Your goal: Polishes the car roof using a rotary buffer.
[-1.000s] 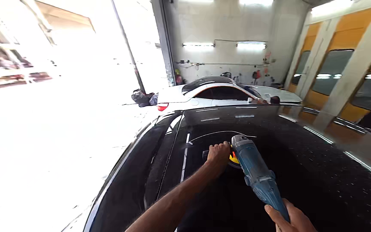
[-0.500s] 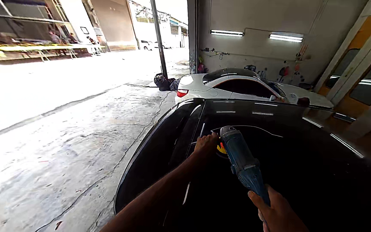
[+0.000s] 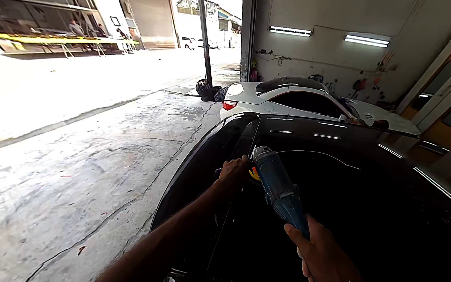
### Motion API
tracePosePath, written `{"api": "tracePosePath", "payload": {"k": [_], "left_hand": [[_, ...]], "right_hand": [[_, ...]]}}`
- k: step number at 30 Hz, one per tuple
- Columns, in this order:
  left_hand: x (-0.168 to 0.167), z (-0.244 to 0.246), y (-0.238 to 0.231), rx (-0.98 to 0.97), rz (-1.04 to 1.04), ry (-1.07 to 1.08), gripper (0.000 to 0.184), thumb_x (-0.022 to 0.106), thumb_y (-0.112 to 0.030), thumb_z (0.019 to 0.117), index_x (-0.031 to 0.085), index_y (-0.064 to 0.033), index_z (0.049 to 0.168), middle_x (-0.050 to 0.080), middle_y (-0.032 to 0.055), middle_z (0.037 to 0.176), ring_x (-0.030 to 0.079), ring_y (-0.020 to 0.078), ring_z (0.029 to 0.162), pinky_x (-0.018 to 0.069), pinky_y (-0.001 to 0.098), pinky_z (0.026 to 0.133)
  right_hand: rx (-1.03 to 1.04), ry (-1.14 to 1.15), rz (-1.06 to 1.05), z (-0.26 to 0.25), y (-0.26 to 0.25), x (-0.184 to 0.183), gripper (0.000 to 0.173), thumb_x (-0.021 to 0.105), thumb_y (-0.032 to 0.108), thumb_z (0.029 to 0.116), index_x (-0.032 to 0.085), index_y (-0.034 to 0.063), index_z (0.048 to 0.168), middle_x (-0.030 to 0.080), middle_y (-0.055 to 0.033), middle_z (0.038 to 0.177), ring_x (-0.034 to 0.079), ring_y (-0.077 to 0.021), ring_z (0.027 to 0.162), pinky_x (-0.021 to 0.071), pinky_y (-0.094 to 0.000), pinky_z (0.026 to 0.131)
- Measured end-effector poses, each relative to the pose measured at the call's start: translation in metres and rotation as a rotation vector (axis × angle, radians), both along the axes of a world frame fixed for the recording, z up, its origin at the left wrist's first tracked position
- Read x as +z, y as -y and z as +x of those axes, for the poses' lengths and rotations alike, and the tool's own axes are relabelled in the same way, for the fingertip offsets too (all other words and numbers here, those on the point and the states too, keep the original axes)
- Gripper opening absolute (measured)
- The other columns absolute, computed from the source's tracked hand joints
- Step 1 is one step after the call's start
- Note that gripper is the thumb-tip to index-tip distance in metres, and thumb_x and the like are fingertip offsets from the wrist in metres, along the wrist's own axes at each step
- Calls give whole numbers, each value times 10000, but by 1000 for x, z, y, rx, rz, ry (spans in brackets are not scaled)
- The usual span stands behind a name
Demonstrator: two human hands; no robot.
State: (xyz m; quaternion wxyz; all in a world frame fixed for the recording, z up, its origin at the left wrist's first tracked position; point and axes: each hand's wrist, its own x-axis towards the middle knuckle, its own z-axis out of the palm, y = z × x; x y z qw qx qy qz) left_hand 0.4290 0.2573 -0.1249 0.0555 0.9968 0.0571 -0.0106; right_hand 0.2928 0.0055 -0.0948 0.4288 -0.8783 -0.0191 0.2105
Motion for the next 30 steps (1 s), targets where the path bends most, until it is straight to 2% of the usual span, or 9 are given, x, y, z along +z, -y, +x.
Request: {"api": "tracePosePath", "payload": {"k": [3,10,16,20,23,30], "left_hand": [[0,1,-10,18,-8,0,265,593,-213,1029,568,-48,1234,697,169,1081,691,360,1049,529,544,920],[-6,17,-28,24,7,32,260,614,-230,1006,575,-68,1206,699,145,1028,699,342,995,538,531,875],[-5,37,-33,22,-10,18,273,603,-259,1022,572,-71,1217,698,141,1047,696,339,1017,536,535,887],[-4,53,-31,15,-10,20,265,607,-244,1016,568,-71,1213,695,145,1022,695,346,1006,537,537,882],[2,64,-28,20,-16,-7,295,618,-261,1017,563,-72,1237,701,153,1056,695,351,1040,531,541,911],[3,99,-30,-2,-34,20,282,627,-229,1004,564,-52,1213,691,177,1024,693,386,1002,531,572,870]], "right_hand": [[20,-2,-5,7,-8,-1,460,564,513,1024,515,108,1236,602,-56,670,617,-191,455,579,-366,446],[39,-1,2,27,-21,0,450,564,510,1027,515,108,1223,599,-56,666,615,-191,451,578,-364,441],[35,-14,2,48,-25,3,436,562,506,1030,513,113,1213,592,-54,662,616,-192,450,578,-364,433],[34,-4,4,63,-25,3,433,558,506,1032,513,115,1212,592,-51,658,612,-189,443,575,-361,425],[29,-11,11,76,-24,5,430,559,503,1034,514,115,1216,590,-55,661,613,-190,444,577,-362,426],[33,-15,27,111,-23,8,430,540,518,1040,529,115,1190,587,-49,670,622,-178,465,579,-342,439]]}}
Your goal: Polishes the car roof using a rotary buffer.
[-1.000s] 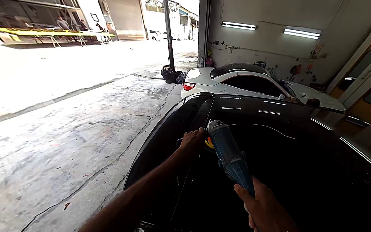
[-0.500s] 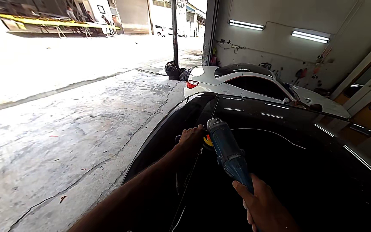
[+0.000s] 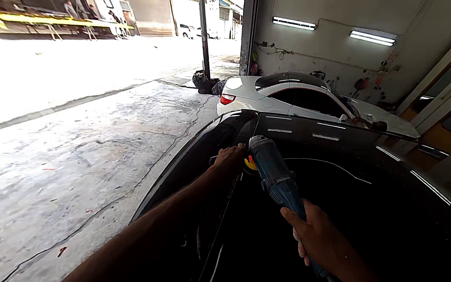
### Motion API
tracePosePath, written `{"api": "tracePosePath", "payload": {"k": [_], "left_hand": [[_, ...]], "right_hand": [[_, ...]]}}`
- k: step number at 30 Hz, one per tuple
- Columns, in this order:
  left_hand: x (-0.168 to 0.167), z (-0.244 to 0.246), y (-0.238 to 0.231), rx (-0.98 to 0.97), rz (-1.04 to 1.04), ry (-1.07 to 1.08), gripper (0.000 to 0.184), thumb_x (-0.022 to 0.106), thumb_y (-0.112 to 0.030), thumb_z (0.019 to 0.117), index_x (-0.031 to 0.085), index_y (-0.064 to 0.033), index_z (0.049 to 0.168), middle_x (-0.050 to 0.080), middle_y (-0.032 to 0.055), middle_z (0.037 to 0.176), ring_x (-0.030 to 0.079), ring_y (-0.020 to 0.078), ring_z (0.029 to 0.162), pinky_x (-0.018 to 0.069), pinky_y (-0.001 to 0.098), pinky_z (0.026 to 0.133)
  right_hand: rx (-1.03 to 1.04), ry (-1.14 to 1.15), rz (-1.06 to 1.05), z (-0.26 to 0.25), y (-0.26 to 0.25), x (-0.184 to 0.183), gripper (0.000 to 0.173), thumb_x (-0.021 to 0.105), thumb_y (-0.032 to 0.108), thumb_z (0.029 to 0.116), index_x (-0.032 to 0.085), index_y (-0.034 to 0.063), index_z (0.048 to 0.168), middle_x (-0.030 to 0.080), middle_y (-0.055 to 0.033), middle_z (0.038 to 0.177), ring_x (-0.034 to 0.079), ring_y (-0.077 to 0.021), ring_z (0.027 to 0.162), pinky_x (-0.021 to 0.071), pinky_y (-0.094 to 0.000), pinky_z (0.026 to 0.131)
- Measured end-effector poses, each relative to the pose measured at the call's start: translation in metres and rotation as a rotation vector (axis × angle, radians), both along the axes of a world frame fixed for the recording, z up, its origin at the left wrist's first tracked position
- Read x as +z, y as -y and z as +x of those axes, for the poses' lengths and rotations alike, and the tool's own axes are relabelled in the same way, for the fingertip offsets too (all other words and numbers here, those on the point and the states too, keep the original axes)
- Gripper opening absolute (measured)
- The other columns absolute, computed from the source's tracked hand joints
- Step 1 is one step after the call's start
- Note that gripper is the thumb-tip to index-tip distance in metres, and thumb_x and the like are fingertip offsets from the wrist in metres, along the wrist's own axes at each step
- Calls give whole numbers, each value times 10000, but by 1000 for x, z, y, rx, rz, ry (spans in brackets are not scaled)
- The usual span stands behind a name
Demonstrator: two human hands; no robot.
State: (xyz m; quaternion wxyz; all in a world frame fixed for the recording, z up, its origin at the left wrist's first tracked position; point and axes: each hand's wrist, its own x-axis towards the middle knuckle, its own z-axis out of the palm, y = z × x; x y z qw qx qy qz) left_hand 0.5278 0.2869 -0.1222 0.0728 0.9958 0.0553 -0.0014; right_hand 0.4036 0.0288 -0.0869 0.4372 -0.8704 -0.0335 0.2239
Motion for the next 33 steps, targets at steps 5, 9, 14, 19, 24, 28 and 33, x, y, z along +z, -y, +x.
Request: {"api": "tracePosePath", "payload": {"k": [5,9,14,19,24,28,33], "left_hand": [[5,25,0,12,17,-37,290,612,-247,1020,558,-39,1214,692,196,1044,690,403,1029,530,586,876],[5,45,-2,1,7,-30,280,635,-236,1002,570,-45,1195,694,198,1045,691,411,1022,535,604,858],[9,63,9,-4,21,-51,304,629,-247,1007,561,-45,1223,695,201,1073,691,412,1046,538,613,862],[12,81,25,-54,20,-37,297,640,-224,994,576,-24,1205,690,222,1069,682,433,1047,528,635,862],[13,98,43,-114,53,-18,265,642,-185,979,591,-24,1184,691,220,1074,685,436,1037,536,643,846],[17,110,67,-181,71,-13,265,608,-199,1001,580,-13,1188,688,231,1071,686,442,1027,531,649,837],[19,127,106,-279,55,7,266,615,-180,988,588,-10,1191,686,234,1071,682,448,1031,529,654,837]], "right_hand": [[-4,-28,-6,25,-3,4,412,536,501,1050,541,109,1176,582,-51,673,623,-166,475,580,-323,454],[-14,-29,-13,40,-4,5,393,541,488,1053,546,108,1155,583,-60,664,623,-168,467,580,-316,453],[-61,-28,-11,51,2,5,400,552,489,1047,543,102,1146,586,-74,663,623,-172,463,577,-312,447],[-88,-25,27,61,16,2,392,543,478,1054,545,94,1129,578,-75,649,620,-169,460,575,-307,445],[-139,-26,60,65,30,0,392,543,470,1055,547,85,1123,587,-82,652,619,-170,460,571,-302,444],[-183,-9,87,66,48,-3,388,545,462,1058,554,79,1118,588,-81,646,620,-170,457,571,-305,442],[-254,4,96,65,80,-2,390,546,465,1055,559,80,1112,583,-84,636,610,-172,448,566,-303,437]]}}
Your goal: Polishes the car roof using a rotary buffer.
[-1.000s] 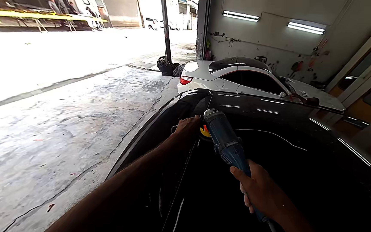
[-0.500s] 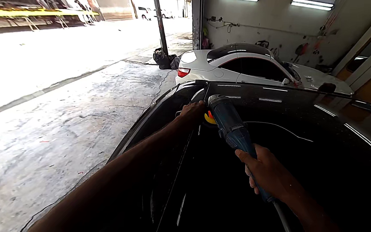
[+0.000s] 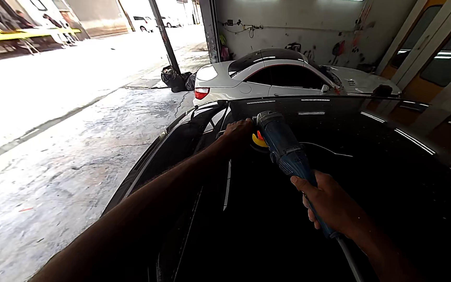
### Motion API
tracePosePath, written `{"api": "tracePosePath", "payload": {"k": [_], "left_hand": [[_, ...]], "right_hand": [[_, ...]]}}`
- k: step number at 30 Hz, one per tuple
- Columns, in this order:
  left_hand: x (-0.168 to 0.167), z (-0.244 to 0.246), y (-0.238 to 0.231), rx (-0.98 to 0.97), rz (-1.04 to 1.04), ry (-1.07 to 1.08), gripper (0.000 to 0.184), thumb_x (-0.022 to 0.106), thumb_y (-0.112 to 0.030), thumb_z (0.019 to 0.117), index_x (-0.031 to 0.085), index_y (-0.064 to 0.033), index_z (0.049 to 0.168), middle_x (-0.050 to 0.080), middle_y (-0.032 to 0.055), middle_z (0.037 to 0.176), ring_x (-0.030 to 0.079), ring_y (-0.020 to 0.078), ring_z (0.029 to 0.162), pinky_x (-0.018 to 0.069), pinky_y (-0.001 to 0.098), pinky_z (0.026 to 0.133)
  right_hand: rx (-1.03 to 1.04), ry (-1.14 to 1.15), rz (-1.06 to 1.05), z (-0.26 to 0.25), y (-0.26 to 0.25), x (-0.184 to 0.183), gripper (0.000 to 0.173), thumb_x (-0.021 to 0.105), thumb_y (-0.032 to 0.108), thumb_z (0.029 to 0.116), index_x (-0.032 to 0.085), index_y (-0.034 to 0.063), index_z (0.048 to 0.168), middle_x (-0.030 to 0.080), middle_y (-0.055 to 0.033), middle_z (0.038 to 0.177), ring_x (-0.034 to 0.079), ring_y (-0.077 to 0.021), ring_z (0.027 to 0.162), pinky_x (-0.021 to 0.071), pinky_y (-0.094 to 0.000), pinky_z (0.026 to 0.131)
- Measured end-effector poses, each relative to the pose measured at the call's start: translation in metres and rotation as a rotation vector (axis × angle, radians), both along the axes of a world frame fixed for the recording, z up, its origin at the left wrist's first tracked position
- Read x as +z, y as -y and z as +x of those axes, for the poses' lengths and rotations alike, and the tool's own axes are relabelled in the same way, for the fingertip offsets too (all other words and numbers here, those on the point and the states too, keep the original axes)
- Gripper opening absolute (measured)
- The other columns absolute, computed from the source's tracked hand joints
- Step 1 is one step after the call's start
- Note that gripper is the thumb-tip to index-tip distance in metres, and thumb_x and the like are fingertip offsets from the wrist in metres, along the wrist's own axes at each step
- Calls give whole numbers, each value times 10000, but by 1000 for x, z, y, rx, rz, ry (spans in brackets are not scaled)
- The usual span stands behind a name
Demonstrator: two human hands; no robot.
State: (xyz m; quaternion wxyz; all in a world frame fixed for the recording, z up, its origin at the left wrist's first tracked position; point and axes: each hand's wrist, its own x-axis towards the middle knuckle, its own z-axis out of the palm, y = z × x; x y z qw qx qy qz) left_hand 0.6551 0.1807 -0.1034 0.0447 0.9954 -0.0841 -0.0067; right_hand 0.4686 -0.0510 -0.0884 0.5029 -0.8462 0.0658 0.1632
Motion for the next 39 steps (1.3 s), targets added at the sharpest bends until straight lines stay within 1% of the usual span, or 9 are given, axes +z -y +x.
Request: {"api": "tracePosePath", "payload": {"k": [3,8,13,18,23,27,30,35,39], "left_hand": [[6,5,29,-43,-1,-1,258,612,-154,978,614,-15,1196,690,234,1090,684,445,1037,532,661,830],[13,11,85,-116,31,-6,245,610,-115,975,594,3,1188,680,237,1108,678,438,1055,530,645,839],[18,15,146,-198,21,-1,293,675,-149,944,597,-5,1187,681,232,1113,681,435,1054,538,643,836],[23,15,203,-306,10,18,262,669,-128,933,626,-11,1163,686,223,1111,682,430,1048,536,649,813],[31,16,240,-355,35,-2,279,651,-87,952,604,7,1211,668,238,1165,661,439,1102,532,646,846],[29,24,246,-377,21,-5,247,648,-111,961,627,3,1180,679,239,1136,667,443,1079,531,656,833],[27,30,234,-354,9,-13,244,656,-104,953,633,-2,1174,680,231,1144,665,438,1093,530,657,842],[22,39,191,-316,-10,-6,226,671,-100,935,648,-6,1139,689,228,1107,674,438,1061,533,662,817],[21,42,148,-279,6,2,256,678,-108,936,637,3,1162,683,232,1134,671,434,1080,530,651,850]], "right_hand": [[-52,8,14,-3,19,0,379,548,453,1056,559,81,1126,581,-87,633,608,-177,444,566,-306,430],[-153,12,25,-11,55,2,372,546,447,1057,566,80,1114,575,-96,629,600,-186,434,564,-315,419],[-257,19,46,-26,95,8,367,544,435,1057,571,78,1134,565,-95,633,595,-185,437,565,-315,420],[-360,27,70,-40,128,11,359,523,424,1068,574,75,1135,551,-92,622,582,-185,431,558,-317,411],[-416,41,56,-42,145,14,373,509,435,1071,576,70,1109,554,-90,620,577,-186,427,551,-323,403],[-420,44,50,-36,147,15,375,500,425,1077,580,60,1099,546,-89,615,568,-179,418,548,-323,393],[-397,40,37,-28,139,16,356,502,414,1076,586,68,1099,548,-89,618,573,-181,426,548,-322,397],[-337,34,44,-12,114,13,358,502,410,1079,584,62,1106,556,-95,624,582,-187,428,555,-327,401],[-280,17,34,1,85,15,380,507,430,1070,575,57,1095,550,-86,619,579,-176,428,561,-321,413]]}}
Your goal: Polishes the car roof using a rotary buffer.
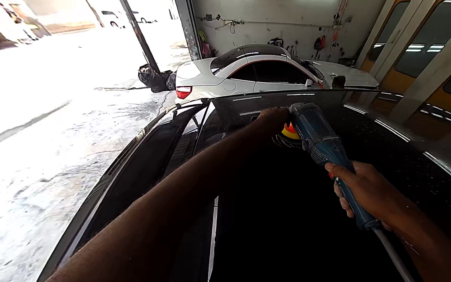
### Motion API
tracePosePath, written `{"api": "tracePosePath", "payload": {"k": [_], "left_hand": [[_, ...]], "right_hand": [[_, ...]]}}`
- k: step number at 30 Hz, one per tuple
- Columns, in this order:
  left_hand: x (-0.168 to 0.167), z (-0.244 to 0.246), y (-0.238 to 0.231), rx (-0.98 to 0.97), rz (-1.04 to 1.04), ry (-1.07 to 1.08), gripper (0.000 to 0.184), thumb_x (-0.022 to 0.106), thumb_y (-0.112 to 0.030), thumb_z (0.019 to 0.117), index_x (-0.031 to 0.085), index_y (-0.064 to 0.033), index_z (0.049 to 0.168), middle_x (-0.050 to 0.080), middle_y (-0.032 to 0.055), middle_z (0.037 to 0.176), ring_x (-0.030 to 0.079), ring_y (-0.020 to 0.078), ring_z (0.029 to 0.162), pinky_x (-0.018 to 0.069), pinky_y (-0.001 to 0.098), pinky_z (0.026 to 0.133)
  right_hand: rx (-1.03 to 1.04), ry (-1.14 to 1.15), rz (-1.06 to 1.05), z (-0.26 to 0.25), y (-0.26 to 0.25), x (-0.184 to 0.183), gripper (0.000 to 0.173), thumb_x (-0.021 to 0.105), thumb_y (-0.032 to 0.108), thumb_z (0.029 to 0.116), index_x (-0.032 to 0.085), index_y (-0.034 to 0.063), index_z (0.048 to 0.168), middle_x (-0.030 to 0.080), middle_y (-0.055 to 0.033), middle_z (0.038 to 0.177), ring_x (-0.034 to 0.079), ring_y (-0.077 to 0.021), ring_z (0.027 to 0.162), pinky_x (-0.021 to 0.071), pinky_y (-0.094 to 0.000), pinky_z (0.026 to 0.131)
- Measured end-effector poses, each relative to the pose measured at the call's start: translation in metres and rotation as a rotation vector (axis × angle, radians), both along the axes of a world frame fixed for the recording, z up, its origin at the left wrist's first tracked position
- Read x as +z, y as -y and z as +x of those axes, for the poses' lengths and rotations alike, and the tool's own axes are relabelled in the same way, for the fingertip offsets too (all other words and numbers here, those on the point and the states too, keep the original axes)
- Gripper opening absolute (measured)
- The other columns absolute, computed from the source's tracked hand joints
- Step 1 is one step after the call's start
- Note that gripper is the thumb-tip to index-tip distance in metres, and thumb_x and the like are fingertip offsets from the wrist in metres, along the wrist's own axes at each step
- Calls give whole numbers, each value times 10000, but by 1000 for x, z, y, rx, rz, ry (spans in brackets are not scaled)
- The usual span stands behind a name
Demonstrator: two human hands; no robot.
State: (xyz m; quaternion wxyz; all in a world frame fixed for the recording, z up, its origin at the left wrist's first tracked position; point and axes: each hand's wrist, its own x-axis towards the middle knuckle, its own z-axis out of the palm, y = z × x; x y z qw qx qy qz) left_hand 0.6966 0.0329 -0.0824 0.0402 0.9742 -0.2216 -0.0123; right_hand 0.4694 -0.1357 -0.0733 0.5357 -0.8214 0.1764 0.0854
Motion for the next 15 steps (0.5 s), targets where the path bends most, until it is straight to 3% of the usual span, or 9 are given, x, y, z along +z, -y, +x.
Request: {"api": "tracePosePath", "payload": {"k": [7,11,15], "left_hand": [[-13,14,-88,65,2,2,190,675,-143,933,658,-14,1071,691,227,1039,680,439,1012,528,670,827],[-17,13,-140,105,4,5,203,644,-183,981,656,-2,1072,690,242,1032,682,451,1004,521,677,845],[-23,14,-187,173,37,3,184,660,-160,956,677,-24,1079,692,243,1020,681,457,989,520,686,838]], "right_hand": [[138,-2,-42,22,-58,-2,393,520,434,1066,569,47,1111,562,-84,616,606,-177,441,569,-323,418],[208,-11,-42,34,-92,-4,419,521,459,1064,552,43,1103,553,-82,622,592,-176,430,568,-339,415],[292,0,-72,44,-124,-7,445,497,490,1068,541,47,1084,554,-76,616,593,-174,431,561,-337,412]]}}
